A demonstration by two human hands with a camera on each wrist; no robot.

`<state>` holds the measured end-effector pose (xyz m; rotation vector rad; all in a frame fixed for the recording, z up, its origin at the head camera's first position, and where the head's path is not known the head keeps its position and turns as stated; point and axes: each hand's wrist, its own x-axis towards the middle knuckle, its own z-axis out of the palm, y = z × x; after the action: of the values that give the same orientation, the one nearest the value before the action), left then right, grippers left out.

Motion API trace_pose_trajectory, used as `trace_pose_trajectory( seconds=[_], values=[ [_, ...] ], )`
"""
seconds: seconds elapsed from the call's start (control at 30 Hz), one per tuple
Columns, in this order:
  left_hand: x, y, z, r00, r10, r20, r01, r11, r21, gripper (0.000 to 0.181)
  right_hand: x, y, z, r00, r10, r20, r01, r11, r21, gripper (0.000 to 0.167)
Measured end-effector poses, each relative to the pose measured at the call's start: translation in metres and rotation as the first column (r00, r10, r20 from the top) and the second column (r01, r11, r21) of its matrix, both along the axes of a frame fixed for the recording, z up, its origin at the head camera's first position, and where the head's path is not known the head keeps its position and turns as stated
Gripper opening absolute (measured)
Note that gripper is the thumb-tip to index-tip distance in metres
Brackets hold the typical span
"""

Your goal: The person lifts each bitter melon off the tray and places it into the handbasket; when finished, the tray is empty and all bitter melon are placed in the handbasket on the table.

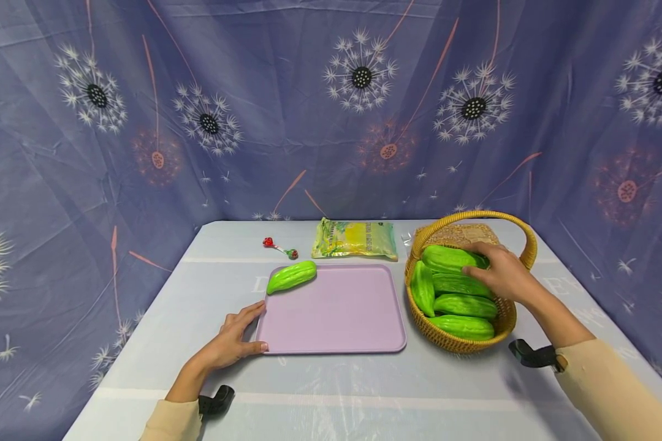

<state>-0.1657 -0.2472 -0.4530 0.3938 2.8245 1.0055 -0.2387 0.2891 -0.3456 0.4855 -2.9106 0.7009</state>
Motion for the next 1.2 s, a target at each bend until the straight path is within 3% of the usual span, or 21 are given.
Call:
trace_pose_trajectory(
  seconds=[0.57, 0.93, 1.2],
  values=[
    [0.001, 0.000, 0.003, 1.000, -0.008, -0.019, 0.008, 1.000, 0.002, 0.085, -0.027, 0.000, 0.002, 0.982, -0.037, 0.185, 0.029, 0.999, 0.043, 0.051],
    [0.001, 0.000, 0.003, 1.000, -0.005, -0.016, 0.005, 1.000, 0.000, 0.085, -0.026, 0.004, -0.007, 0.976, -0.002, 0.218, -0.007, 0.999, 0.042, 0.051],
    [0.000, 0.001, 0.002, 1.000, 0.003, 0.005, -0.003, 1.000, 0.002, 0.085, -0.025, 0.004, -0.012, 0.985, -0.015, 0.172, -0.004, 0.994, 0.111, 0.048]
  ],
)
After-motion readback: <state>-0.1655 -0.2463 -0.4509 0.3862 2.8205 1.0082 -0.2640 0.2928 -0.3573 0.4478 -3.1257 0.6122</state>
